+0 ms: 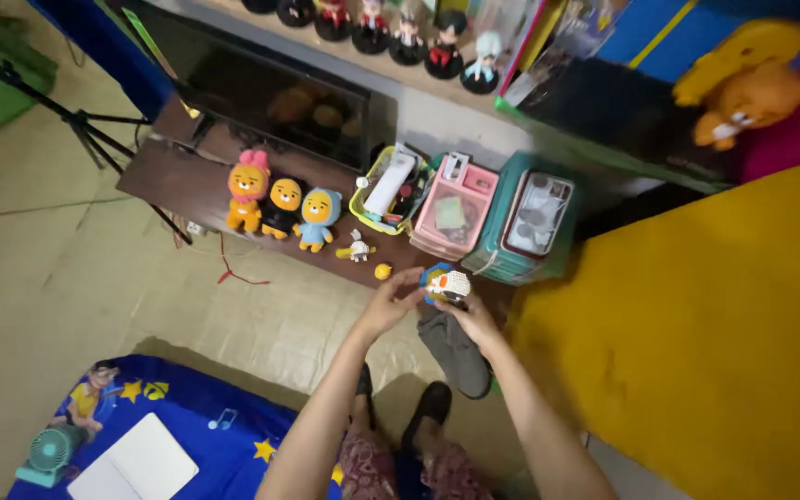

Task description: Organizing small figurines and plush toys on a shelf.

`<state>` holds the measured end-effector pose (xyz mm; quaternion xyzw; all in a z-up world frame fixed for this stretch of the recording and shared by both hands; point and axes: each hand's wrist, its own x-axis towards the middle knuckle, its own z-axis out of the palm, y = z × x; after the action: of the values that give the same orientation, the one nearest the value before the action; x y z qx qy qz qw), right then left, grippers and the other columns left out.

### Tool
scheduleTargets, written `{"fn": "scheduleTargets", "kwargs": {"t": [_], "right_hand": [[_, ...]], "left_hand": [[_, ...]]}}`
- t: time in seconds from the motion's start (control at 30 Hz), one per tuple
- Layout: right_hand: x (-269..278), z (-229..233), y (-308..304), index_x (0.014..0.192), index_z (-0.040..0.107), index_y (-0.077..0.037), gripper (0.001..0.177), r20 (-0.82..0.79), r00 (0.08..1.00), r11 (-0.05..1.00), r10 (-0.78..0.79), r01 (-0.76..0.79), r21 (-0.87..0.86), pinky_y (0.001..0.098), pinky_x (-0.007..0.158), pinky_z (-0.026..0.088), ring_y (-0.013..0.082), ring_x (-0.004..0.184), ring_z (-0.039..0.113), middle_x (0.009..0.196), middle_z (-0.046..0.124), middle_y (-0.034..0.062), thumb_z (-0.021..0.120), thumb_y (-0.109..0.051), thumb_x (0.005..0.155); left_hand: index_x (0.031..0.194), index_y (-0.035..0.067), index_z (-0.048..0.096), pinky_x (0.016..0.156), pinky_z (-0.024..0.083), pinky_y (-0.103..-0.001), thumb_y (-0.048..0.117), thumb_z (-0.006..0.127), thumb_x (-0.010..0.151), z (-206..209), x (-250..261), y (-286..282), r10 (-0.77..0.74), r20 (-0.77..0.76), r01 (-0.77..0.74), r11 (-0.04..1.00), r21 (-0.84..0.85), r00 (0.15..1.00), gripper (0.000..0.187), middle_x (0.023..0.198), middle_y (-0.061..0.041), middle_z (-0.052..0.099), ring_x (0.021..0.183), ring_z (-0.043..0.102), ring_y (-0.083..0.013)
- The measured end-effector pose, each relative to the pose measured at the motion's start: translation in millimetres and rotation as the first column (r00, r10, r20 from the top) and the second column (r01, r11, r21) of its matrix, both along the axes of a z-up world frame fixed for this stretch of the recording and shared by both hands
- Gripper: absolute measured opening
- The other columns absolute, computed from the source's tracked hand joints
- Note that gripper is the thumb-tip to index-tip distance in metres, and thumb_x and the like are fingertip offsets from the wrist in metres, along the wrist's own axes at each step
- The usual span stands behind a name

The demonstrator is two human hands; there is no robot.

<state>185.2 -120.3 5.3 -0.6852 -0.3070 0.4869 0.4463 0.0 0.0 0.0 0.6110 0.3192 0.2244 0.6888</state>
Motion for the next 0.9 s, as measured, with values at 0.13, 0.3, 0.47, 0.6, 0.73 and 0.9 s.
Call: {"fn": "scheduleTargets", "kwargs": {"t": [0.13, 0.3, 0.47, 0.6, 0.73, 0.9], "right_hand": [[2, -79, 0, 0.137, 0.060, -0.009, 0.060, 0.012, 0.998, 0.998, -0.054, 0.053, 0.033, 0.0342, 0.100, 0.050, 0.0168, 0.113, 0.064, 0.125, 0.070, 0.0030, 0.082, -0.026, 0.083], [10, -175, 2, 0.143, 0.049, -0.008, 0.072, 0.166, 0.982, 0.983, -0.094, 0.066, 0.170, 0.0341, 0.102, 0.049, 0.0176, 0.119, 0.062, 0.129, 0.066, 0.0056, 0.084, -0.022, 0.081], [13, -244, 24, 0.142, 0.049, -0.007, 0.070, 0.132, 0.990, 0.987, -0.046, 0.024, 0.160, 0.0359, 0.104, 0.046, 0.0187, 0.122, 0.060, 0.132, 0.063, 0.0064, 0.084, -0.020, 0.082], [4, -254, 50, 0.137, 0.055, -0.007, 0.059, 0.022, 1.000, 0.995, 0.017, -0.019, 0.095, 0.0354, 0.104, 0.048, 0.0183, 0.121, 0.063, 0.130, 0.068, 0.0068, 0.081, -0.019, 0.086], [-4, -251, 66, 0.136, 0.056, -0.007, 0.058, 0.061, 0.996, 0.990, 0.072, -0.079, 0.116, 0.0350, 0.102, 0.049, 0.0183, 0.118, 0.064, 0.127, 0.069, 0.0068, 0.080, -0.021, 0.085], [-18, -255, 70, 0.138, 0.043, -0.006, 0.071, 0.141, 0.990, 0.991, 0.024, -0.042, 0.129, 0.0380, 0.098, 0.053, 0.0238, 0.117, 0.064, 0.127, 0.062, 0.0121, 0.083, -0.026, 0.083]], "left_hand": [[0.140, 0.007, 0.061, 0.098, 0.052, -0.033, 0.019, 0.071, 0.097, -67, 0, -14, 0.046, -0.083, -0.050, 0.997, -0.051, 0.995, 0.046, 0.132, -0.006, 0.069, 0.125, 0.061, -0.0151], [0.145, 0.011, 0.057, 0.102, 0.049, -0.032, 0.003, 0.055, 0.099, -140, 13, -26, 0.033, 0.030, -0.027, 0.982, -0.185, 0.999, 0.047, 0.138, -0.005, 0.062, 0.123, 0.058, -0.0134], [0.146, 0.018, 0.056, 0.097, 0.050, -0.032, 0.000, 0.053, 0.096, -157, 13, -16, 0.065, -0.130, -0.087, 0.981, -0.175, 0.989, 0.054, 0.136, -0.005, 0.061, 0.114, 0.060, -0.0165], [0.146, 0.014, 0.058, 0.108, 0.041, -0.038, -0.004, 0.063, 0.094, -200, 7, -4, 0.154, -0.107, -0.120, 0.954, 0.274, 0.982, 0.056, 0.141, -0.013, 0.060, 0.131, 0.053, -0.0261], [0.145, 0.014, 0.058, 0.103, 0.045, -0.039, -0.002, 0.065, 0.094, -215, 3, 0, 0.215, -0.069, -0.177, 0.916, 0.360, 0.974, 0.053, 0.136, -0.014, 0.060, 0.125, 0.056, -0.0287], [0.148, 0.018, 0.054, 0.089, 0.052, -0.033, 0.005, 0.069, 0.089, -212, 2, 0, 0.215, -0.237, -0.174, 0.968, 0.181, 0.948, 0.062, 0.123, -0.009, 0.062, 0.095, 0.059, -0.0202]]}}
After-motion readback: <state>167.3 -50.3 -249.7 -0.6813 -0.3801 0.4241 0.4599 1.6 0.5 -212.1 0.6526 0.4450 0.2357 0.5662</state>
